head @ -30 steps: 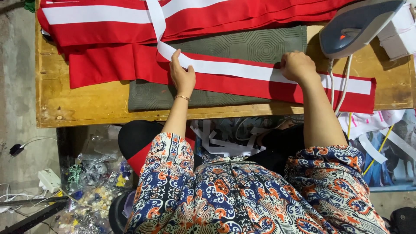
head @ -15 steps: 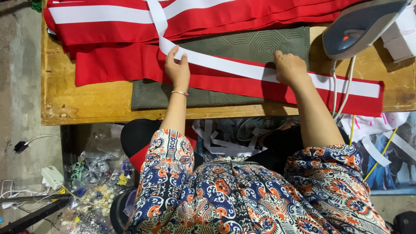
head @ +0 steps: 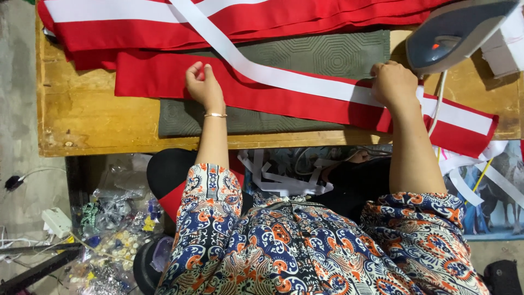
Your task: The person irons a red and white striped fabric on a low wooden table. They repeatedly place a white strip onto the fabric, press it with an iron, and adjust the fabric position.
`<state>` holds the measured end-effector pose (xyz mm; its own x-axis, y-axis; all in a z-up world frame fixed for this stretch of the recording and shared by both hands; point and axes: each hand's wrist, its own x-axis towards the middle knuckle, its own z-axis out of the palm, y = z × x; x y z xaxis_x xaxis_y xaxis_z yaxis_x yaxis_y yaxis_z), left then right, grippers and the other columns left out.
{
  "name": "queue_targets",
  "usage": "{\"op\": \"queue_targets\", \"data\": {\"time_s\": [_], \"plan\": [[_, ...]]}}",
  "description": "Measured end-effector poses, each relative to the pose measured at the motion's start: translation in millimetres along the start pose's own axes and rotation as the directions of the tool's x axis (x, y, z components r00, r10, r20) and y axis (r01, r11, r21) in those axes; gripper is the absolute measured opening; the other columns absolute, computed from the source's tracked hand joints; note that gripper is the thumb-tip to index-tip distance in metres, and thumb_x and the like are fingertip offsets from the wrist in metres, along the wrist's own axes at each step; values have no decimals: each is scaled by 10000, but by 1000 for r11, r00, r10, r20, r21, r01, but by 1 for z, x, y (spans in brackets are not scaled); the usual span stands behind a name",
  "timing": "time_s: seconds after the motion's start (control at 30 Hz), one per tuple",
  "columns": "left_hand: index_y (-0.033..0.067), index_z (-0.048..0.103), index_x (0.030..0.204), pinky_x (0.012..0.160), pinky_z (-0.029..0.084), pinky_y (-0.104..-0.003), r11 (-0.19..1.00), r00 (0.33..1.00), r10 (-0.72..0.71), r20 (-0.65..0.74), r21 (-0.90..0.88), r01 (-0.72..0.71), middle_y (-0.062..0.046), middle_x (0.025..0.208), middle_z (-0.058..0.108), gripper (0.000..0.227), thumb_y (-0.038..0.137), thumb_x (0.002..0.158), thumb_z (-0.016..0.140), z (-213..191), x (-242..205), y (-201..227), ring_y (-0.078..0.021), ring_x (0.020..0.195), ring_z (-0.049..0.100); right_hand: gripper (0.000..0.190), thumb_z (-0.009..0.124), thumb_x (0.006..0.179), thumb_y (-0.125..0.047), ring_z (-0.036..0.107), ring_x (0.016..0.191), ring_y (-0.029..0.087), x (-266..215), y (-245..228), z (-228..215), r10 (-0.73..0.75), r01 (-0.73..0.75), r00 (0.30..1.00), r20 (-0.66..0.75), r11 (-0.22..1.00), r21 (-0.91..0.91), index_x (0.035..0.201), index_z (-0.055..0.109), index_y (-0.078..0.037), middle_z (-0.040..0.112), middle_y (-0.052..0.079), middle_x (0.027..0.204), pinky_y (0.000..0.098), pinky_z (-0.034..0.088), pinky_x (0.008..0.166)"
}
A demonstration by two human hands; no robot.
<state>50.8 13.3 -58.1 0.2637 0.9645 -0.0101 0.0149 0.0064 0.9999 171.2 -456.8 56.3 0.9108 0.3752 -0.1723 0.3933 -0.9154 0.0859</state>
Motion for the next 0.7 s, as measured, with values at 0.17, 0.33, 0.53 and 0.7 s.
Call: {"op": "queue_targets", "data": {"time_s": [0.17, 0.33, 0.53, 0.7], "plan": [[384, 617, 1234, 1166, 261, -710, 609, 988, 48, -146, 789, 87, 13, 1550, 309, 460, 420, 853, 872, -43, 43, 35, -447, 1473, 258, 196, 691, 967, -150, 745, 819, 497, -4, -30, -14, -30, 54, 992, -120, 978, 199, 1121, 805, -106, 745, 238, 882, 566, 611, 678], [356, 594, 1334, 1229, 328, -487, 618, 975, -105, -197, 755, 219, -133, 1614, 150, 661, 329, 775, 946, -79, 103, 34, -426, 1451, 391, 170, 692, 942, -147, 747, 757, 469, 0, -37, 1, -30, 62, 989, -143, 974, 220, 1065, 808, -131, 738, 202, 809, 535, 608, 658], [274, 699, 1086, 963, 463, -300, 723, 974, 181, -135, 690, -38, -21, 1252, 472, 476, 32, 676, 718, -92, 166, 0, -250, 1085, 568, 150, 649, 965, -110, 711, 745, 424, -14, -30, -29, -49, 117, 984, -171, 904, 412, 1036, 777, -82, 745, 169, 829, 513, 557, 653], [93, 758, 696, 406, 283, -300, 955, 941, 29, -337, -268, -126, -141, 931, 644, 154, 76, 753, 616, -97, 214, 11, -212, 612, 504, 122, 738, 1009, -158, 707, 898, 234, -41, 31, -67, -62, 42, 998, 12, 786, 617, 1047, 746, -43, 769, 115, 997, 389, 533, 783]]}}
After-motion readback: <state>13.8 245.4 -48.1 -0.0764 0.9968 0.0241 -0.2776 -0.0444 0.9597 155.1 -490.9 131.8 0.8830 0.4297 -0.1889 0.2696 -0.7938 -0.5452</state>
